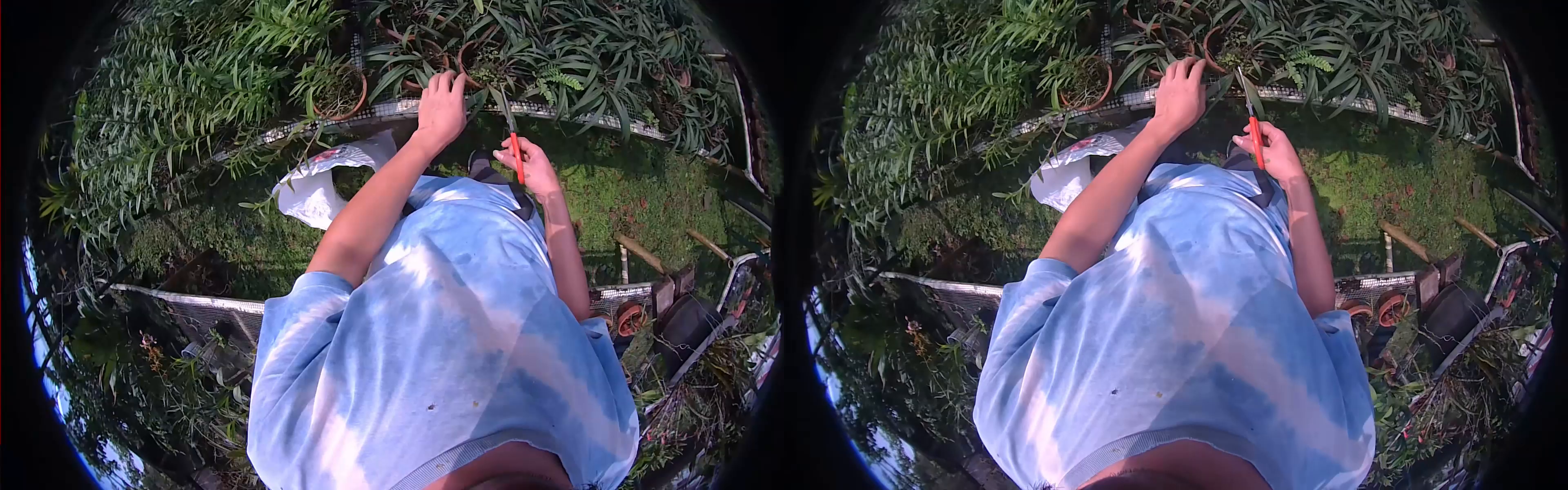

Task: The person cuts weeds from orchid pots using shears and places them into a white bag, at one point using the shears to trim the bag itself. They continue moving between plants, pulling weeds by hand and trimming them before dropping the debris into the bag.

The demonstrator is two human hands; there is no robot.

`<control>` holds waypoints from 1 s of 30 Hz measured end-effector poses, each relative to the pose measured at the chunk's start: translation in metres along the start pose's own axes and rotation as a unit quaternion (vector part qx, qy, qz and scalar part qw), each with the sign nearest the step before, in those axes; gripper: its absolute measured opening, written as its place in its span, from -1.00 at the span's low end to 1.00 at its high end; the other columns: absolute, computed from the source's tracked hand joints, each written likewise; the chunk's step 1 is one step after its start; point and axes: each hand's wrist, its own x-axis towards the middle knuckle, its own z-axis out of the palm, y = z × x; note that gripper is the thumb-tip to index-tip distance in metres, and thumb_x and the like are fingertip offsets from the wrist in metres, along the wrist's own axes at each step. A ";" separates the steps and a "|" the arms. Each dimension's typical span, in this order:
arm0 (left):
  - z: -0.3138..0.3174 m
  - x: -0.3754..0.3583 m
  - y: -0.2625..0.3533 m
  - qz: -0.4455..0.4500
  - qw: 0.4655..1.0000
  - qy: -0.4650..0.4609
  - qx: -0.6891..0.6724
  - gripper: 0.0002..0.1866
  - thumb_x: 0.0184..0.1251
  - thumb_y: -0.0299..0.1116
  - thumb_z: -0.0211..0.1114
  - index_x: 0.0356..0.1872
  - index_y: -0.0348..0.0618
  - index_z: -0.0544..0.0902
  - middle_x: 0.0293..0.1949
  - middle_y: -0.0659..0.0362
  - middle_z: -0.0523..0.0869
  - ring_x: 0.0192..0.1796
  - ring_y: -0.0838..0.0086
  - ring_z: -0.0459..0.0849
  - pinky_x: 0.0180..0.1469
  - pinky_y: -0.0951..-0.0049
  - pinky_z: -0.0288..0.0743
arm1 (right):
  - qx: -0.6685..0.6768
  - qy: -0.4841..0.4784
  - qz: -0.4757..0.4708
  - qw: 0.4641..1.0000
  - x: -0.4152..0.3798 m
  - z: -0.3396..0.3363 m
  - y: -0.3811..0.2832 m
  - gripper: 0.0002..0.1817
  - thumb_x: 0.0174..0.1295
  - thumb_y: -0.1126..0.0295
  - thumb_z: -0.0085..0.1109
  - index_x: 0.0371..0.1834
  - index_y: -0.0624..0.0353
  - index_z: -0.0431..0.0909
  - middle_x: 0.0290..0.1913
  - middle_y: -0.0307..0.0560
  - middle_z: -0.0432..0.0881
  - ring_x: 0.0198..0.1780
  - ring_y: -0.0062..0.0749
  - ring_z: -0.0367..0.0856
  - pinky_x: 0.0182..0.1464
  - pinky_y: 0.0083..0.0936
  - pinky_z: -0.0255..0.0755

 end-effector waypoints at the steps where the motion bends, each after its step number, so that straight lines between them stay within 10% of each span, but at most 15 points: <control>1: 0.020 0.004 -0.009 0.016 0.996 0.009 0.092 -0.46 0.29 -0.42 0.22 0.33 -0.21 0.48 0.27 -0.05 0.54 0.31 0.03 0.50 0.29 0.04 0.46 | 0.001 -0.001 -0.002 1.000 0.000 -0.007 0.006 -0.70 0.24 0.39 0.52 -0.07 0.18 0.60 -0.18 -0.30 0.63 -0.06 -0.63 0.59 0.08 -0.60 0.50; 4: 0.053 0.003 -0.032 -0.088 0.945 -0.223 0.221 -0.50 0.40 -0.32 0.11 0.34 -0.20 0.48 0.31 -0.02 0.52 0.32 0.13 0.50 0.25 0.17 0.45 | 0.016 -0.009 -0.025 1.000 -0.005 -0.019 0.001 -0.66 0.20 0.29 0.58 -0.12 0.17 0.62 -0.26 -0.44 0.55 -0.23 -0.77 0.49 -0.16 -0.69 0.40; 17: 0.096 0.019 -0.054 -0.302 0.944 -0.135 -0.006 -0.56 0.51 -0.39 -0.03 0.31 -0.39 0.43 0.18 -0.31 0.62 0.25 -0.10 0.61 0.30 0.07 0.51 | -0.076 -0.104 -0.039 0.991 0.016 -0.051 -0.024 -0.67 0.27 0.32 0.51 -0.09 0.28 0.59 -0.10 -0.35 0.47 -0.09 -0.67 0.55 0.04 -0.63 0.46; 25: 0.067 0.000 -0.036 -0.159 0.985 0.015 -0.066 -0.59 0.33 -0.59 0.07 0.18 -0.36 0.63 0.26 -0.15 0.63 0.25 -0.07 0.63 0.33 0.12 0.54 | -0.099 -0.121 -0.042 0.987 0.028 -0.042 -0.026 -0.70 0.25 0.35 0.52 -0.13 0.26 0.60 -0.07 -0.35 0.48 -0.09 -0.67 0.54 0.04 -0.64 0.46; 30: 0.071 -0.015 -0.005 -0.127 0.981 -0.057 -0.138 -0.63 0.37 -0.54 0.11 0.16 -0.30 0.65 0.21 -0.12 0.66 0.23 -0.04 0.64 0.31 0.13 0.55 | -0.051 -0.091 -0.063 0.993 0.034 -0.033 -0.028 -0.65 0.21 0.24 0.57 -0.15 0.21 0.63 -0.25 -0.44 0.45 -0.27 -0.76 0.40 -0.15 -0.71 0.36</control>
